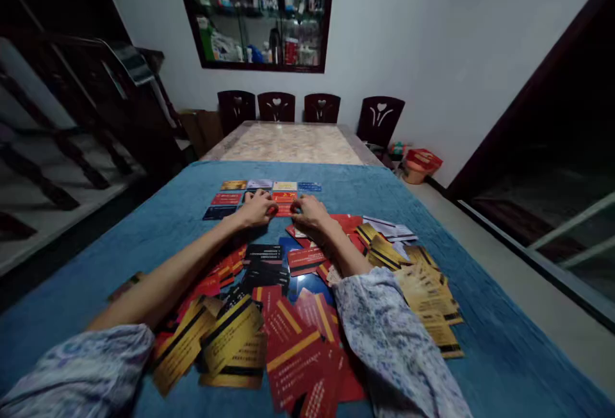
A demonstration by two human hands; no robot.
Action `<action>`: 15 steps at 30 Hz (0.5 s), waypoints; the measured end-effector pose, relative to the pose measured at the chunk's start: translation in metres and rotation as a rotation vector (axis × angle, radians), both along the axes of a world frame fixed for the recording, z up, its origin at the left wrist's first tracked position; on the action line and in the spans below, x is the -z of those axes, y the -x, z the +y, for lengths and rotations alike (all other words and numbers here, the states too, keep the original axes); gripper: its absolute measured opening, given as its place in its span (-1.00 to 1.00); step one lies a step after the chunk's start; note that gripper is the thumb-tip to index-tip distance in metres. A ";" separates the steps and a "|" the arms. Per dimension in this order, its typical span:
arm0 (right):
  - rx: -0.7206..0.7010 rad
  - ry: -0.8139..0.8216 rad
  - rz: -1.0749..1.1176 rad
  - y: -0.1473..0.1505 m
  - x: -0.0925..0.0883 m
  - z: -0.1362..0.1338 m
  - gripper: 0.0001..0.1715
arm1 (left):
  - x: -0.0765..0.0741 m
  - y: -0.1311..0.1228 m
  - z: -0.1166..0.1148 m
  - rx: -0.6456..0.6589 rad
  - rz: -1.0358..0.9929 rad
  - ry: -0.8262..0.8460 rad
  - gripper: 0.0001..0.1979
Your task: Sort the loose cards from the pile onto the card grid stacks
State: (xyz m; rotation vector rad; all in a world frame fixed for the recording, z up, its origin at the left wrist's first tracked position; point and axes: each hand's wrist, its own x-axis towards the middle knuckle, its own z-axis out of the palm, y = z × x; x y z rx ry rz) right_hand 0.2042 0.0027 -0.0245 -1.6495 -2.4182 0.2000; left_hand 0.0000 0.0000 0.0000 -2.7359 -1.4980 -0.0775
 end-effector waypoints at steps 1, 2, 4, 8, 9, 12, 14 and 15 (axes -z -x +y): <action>-0.003 -0.006 0.010 0.000 0.000 0.000 -0.66 | 0.000 -0.001 0.000 0.009 -0.007 0.011 -0.77; -0.006 -0.011 0.018 0.000 0.000 0.000 -0.67 | 0.001 -0.002 0.000 0.016 -0.015 0.021 -0.77; -0.009 -0.018 0.032 0.000 0.000 0.000 -0.69 | 0.001 -0.003 0.000 0.028 -0.033 0.038 -0.76; -0.009 -0.021 0.048 -0.001 0.000 0.000 -0.72 | 0.001 -0.004 -0.002 0.038 -0.080 0.057 -0.75; -0.013 -0.018 0.047 -0.001 -0.001 0.000 -0.71 | 0.001 -0.004 -0.002 0.037 -0.092 0.058 -0.75; -0.022 -0.007 0.029 -0.001 -0.002 0.001 -0.71 | 0.001 -0.004 -0.003 0.034 -0.115 0.055 -0.75; -0.026 0.003 0.004 0.000 -0.004 0.002 -0.71 | 0.001 -0.004 -0.003 0.029 -0.119 0.055 -0.75; -0.026 0.010 -0.014 0.001 -0.006 0.003 -0.71 | 0.002 -0.004 -0.003 0.027 -0.117 0.055 -0.75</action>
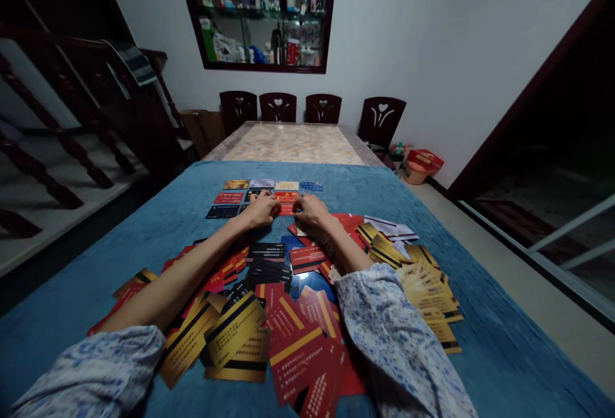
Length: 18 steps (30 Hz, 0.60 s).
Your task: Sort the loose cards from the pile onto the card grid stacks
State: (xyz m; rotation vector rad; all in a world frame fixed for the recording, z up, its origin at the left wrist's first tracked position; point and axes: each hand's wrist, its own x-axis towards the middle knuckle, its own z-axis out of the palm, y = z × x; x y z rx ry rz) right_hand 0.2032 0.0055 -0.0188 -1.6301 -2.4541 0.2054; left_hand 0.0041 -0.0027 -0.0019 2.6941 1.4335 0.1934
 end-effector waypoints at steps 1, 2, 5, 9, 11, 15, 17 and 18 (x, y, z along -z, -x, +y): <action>-0.001 0.011 -0.021 0.001 -0.002 0.001 -0.70 | 0.001 0.000 0.000 0.000 0.003 -0.001 -0.76; -0.003 0.024 -0.041 0.002 -0.004 0.002 -0.70 | 0.001 0.001 0.001 0.001 0.007 -0.002 -0.76; -0.009 0.066 -0.081 0.004 -0.010 0.004 -0.68 | 0.003 0.003 0.002 0.010 0.012 -0.012 -0.76; -0.001 0.091 -0.091 0.004 -0.016 0.002 -0.67 | 0.004 0.005 0.004 0.018 -0.008 -0.029 -0.75; 0.012 0.094 -0.092 0.001 -0.018 0.000 -0.66 | 0.005 0.005 0.005 0.019 -0.013 -0.036 -0.75; 0.028 0.070 -0.102 -0.012 -0.021 -0.007 -0.62 | 0.007 0.006 0.007 0.023 -0.028 -0.038 -0.76; 0.032 0.045 -0.121 -0.022 -0.021 -0.011 -0.60 | 0.008 0.006 0.007 0.023 -0.030 -0.050 -0.76; 0.034 0.032 -0.132 -0.027 -0.021 -0.013 -0.60 | 0.008 0.006 0.007 0.021 -0.027 -0.060 -0.76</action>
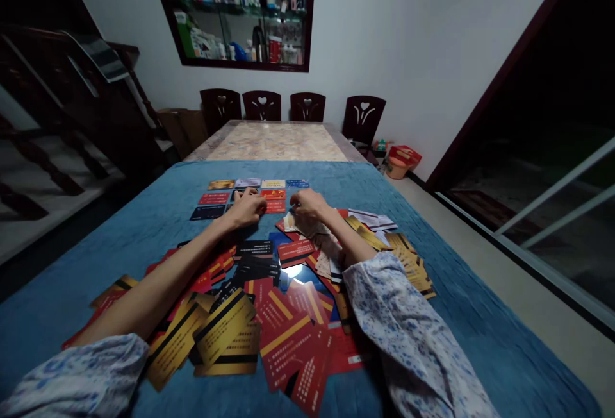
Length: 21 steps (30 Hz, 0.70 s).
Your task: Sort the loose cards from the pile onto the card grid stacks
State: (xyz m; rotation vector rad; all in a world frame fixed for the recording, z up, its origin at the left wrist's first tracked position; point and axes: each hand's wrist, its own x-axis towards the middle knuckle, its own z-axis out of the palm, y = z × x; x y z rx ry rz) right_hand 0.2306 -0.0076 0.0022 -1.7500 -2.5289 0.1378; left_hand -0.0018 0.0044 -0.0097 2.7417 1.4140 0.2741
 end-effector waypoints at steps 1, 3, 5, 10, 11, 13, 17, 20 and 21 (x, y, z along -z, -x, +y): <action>0.000 -0.011 -0.008 -0.006 0.000 -0.002 -0.60 | 0.000 0.000 -0.001 -0.003 0.006 -0.010 -0.77; -0.002 -0.052 -0.020 -0.018 0.002 -0.007 -0.60 | -0.002 -0.003 -0.003 -0.004 0.017 -0.028 -0.77; 0.007 -0.075 -0.024 -0.031 0.005 -0.013 -0.61 | -0.006 -0.007 -0.008 0.002 0.021 -0.042 -0.75; -0.075 -0.068 0.023 -0.057 0.017 -0.028 -0.54 | -0.018 -0.027 -0.029 0.039 0.006 -0.062 -0.70; -0.097 -0.074 0.039 -0.061 0.019 -0.031 -0.51 | -0.020 -0.032 -0.034 0.054 0.009 -0.061 -0.71; -0.133 -0.078 0.076 -0.066 0.024 -0.038 -0.42 | -0.022 -0.043 -0.044 0.084 0.020 -0.052 -0.73; -0.172 -0.070 0.132 -0.070 0.030 -0.047 -0.31 | -0.023 -0.064 -0.065 0.170 0.025 -0.034 -0.75; -0.171 -0.057 0.133 -0.070 0.031 -0.048 -0.37 | -0.021 -0.078 -0.077 0.218 0.027 0.001 -0.77; -0.170 -0.057 0.131 -0.070 0.031 -0.048 -0.40 | -0.020 -0.081 -0.080 0.225 0.029 0.010 -0.76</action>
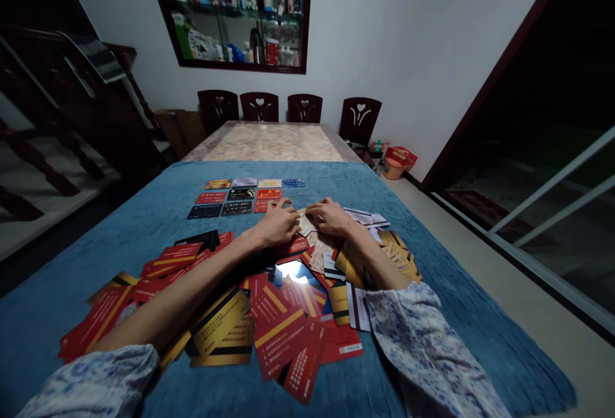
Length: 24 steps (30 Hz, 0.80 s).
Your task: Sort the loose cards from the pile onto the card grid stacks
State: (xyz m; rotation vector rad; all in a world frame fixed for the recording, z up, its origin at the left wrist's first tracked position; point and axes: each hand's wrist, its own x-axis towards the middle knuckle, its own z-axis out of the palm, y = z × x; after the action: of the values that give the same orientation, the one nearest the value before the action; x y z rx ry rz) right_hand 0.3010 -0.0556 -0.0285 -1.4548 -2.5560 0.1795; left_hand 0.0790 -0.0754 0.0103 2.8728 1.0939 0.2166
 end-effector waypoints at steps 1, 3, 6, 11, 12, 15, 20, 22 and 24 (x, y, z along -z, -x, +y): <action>-0.004 -0.004 -0.003 0.000 -0.001 0.000 -0.43 | 0.001 -0.003 -0.003 0.005 0.003 0.008 -0.76; -0.023 -0.023 -0.010 0.001 -0.003 0.000 -0.49 | 0.003 -0.006 -0.006 0.006 0.001 0.017 -0.74; -0.062 -0.041 -0.027 0.001 -0.007 -0.001 -0.56 | 0.005 -0.006 -0.008 -0.003 -0.007 0.015 -0.72; -0.087 -0.008 -0.020 -0.001 -0.013 -0.004 -0.55 | 0.006 -0.004 -0.005 -0.014 0.005 0.017 -0.72; -0.087 -0.001 -0.015 -0.002 -0.014 -0.004 -0.54 | 0.005 -0.003 -0.005 -0.012 0.006 0.018 -0.72; -0.104 0.020 -0.002 -0.003 -0.017 -0.006 -0.50 | 0.004 -0.003 -0.004 0.001 0.006 0.019 -0.69; -0.103 0.065 0.008 -0.004 -0.021 -0.007 -0.46 | 0.004 -0.003 -0.005 -0.010 0.014 0.029 -0.73; -0.103 0.076 0.018 -0.004 -0.022 -0.007 -0.46 | 0.004 -0.003 -0.005 -0.001 0.013 0.020 -0.73; -0.116 0.080 0.034 -0.005 -0.023 -0.006 -0.49 | 0.005 -0.003 -0.005 0.014 0.014 0.005 -0.74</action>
State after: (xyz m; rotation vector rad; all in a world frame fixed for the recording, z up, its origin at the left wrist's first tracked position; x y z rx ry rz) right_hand 0.3060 -0.0617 -0.0059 -1.3188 -2.6352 0.3245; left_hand 0.0822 -0.0803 0.0056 2.8811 1.0746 0.1929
